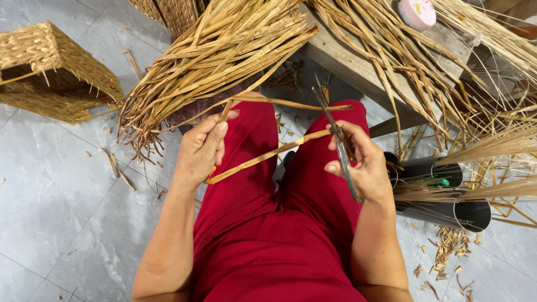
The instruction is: The person sits on a low stool and trims dried palm leaves with scissors, cutting strips to length and splitting them lengthwise. They pull each leaf from a pile beside them, cut off sections, and set the trimmed strips aside while offcuts fall to the floor.
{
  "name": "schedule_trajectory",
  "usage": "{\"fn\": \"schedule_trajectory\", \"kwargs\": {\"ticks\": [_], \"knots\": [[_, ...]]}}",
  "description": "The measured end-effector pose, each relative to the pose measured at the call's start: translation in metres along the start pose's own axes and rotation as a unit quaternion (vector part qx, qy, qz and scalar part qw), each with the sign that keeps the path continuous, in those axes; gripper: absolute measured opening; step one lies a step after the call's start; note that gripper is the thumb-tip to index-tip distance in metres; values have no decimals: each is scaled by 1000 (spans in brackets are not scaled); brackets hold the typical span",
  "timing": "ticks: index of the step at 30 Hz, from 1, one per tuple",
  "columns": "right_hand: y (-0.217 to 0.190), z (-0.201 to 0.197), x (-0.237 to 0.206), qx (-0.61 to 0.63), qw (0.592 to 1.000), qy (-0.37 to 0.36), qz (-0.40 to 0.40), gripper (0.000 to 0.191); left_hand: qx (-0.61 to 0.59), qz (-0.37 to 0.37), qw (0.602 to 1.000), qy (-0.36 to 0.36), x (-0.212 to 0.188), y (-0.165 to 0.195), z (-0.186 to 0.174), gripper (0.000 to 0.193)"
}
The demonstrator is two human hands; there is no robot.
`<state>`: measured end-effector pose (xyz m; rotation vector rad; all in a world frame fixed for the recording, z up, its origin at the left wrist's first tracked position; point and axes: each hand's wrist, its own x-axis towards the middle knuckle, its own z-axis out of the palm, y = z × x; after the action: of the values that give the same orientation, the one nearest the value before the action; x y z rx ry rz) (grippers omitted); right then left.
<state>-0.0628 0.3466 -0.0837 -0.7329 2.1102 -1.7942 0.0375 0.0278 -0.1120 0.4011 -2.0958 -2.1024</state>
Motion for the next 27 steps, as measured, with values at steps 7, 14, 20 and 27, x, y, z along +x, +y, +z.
{"fn": "schedule_trajectory", "kwargs": {"ticks": [7,14,20,27], "knots": [[7,4,8,91,995,34,-6,65,15,-2,1000,-4,2,-2,-1,40],[21,21,11,32,987,77,134,49,-42,15,997,65,2,-6,-9,34],[53,75,6,-73,990,45,110,52,-61,60,989,116,4,-4,-13,33],[63,88,12,-187,977,52,87,48,-79,55,983,154,2,-11,-19,34]]}}
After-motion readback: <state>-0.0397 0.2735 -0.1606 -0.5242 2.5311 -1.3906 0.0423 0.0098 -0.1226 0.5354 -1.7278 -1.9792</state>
